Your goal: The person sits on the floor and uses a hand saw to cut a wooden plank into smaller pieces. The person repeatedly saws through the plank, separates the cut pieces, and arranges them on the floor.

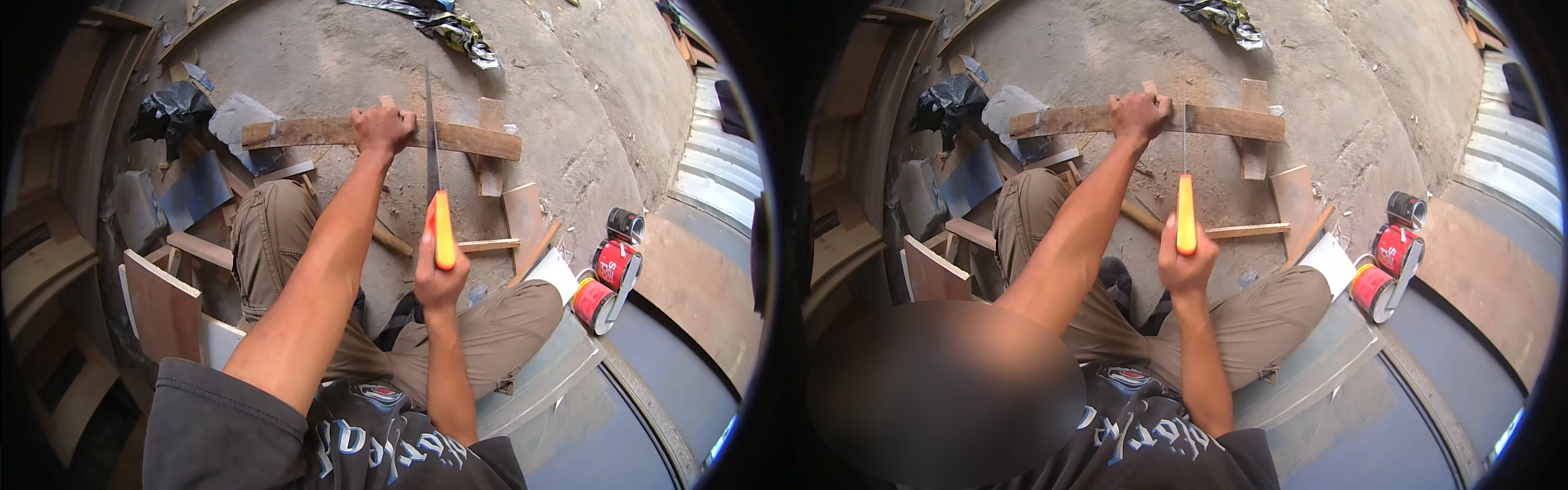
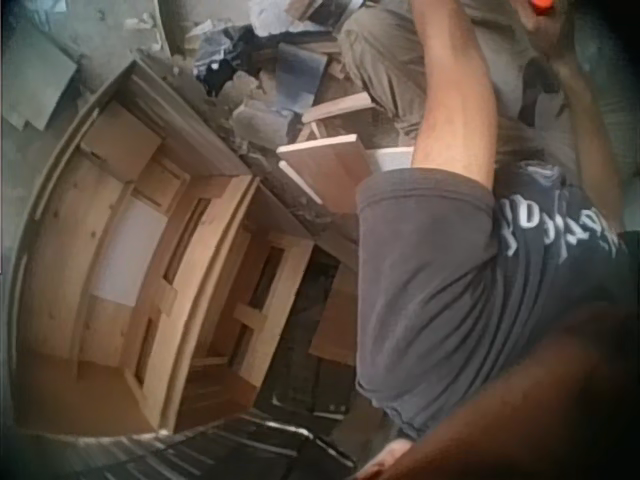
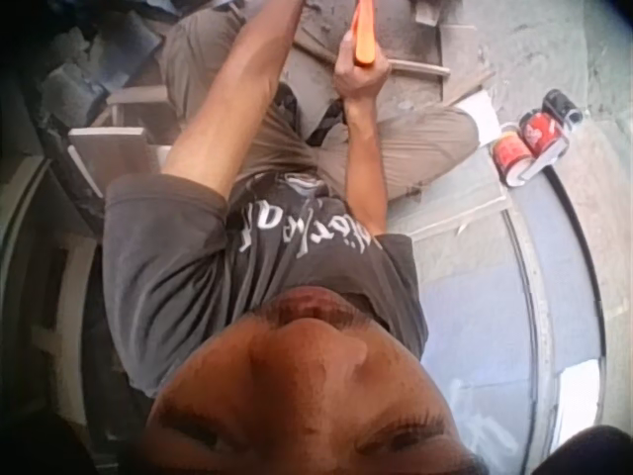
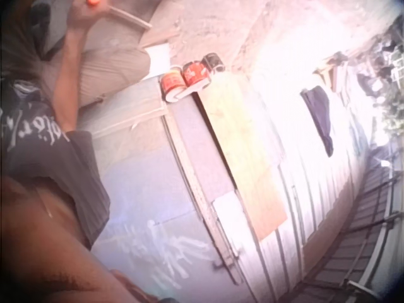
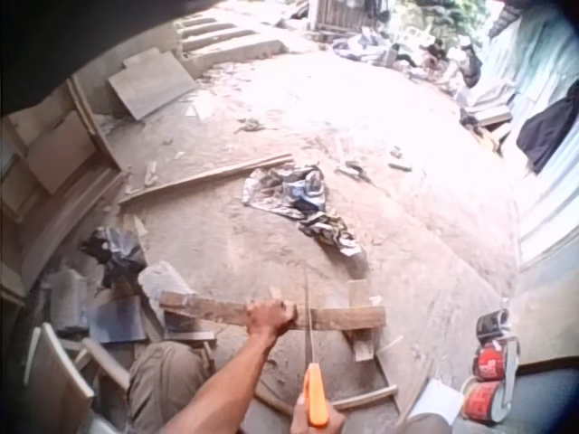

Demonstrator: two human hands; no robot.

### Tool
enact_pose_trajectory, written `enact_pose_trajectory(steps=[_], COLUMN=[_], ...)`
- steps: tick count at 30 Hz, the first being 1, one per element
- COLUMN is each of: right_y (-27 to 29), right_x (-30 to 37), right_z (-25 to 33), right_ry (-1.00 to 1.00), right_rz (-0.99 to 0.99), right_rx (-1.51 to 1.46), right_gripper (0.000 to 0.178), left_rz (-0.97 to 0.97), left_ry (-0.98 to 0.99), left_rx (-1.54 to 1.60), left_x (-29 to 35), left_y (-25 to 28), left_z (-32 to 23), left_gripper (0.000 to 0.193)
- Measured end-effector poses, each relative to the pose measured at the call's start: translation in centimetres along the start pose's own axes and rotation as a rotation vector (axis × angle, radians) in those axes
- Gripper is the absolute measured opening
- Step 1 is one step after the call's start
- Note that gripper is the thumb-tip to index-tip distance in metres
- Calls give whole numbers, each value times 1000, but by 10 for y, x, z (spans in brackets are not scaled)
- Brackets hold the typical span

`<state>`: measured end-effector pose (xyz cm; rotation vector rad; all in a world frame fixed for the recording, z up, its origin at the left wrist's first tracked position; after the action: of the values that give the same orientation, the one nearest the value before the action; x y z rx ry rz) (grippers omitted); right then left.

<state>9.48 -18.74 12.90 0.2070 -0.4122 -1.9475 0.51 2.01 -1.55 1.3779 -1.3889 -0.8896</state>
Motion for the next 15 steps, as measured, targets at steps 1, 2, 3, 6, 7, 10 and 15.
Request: enact_pose_trajectory(steps=[1, 2, 3, 6, 7, 10, 15], right_y=[3, 3, 3, 10, 10, 20, 21], right_x=[10, 12, 11, 1, 4, 26, 15], right_z=[-1, -3, -5, 5, 2, -5, 0], right_ry=[26, 40, 59, -8, 6, -51, 70], right_rz=[-8, -30, -50, 27, 15, -19, -19], right_rx=[0, -7, -14, -2, 12, -68, -20], right_gripper=[18, 17, 16, 15, 15, 16, 15], left_rz=[16, 32, 38, 38, 49, 89, 69], left_ry=[-5, -9, -2, 18, 21, 23, -9], left_rx=[2, 4, 0, -5, 3, 6, 28], left_x=[0, 0, -1, -9, -7, 2, 2], left_y=[0, 0, -1, 0, 2, 9, 9], left_z=[0, 0, -1, -2, -5, -7, -2], left_gripper=[47, 47, 47, 47, 47, 47, 52])
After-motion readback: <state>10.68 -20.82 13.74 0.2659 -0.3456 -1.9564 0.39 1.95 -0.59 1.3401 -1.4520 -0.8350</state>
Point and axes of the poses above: each hand's wrist, its own x-axis away from the middle knuckle, its own y-axis out of the back of the hand, z = x × y, the point moved 1 cm from there along -x, towards the middle knuckle, and after that the axes turned 5 degrees about y, right-handed, at the moved point
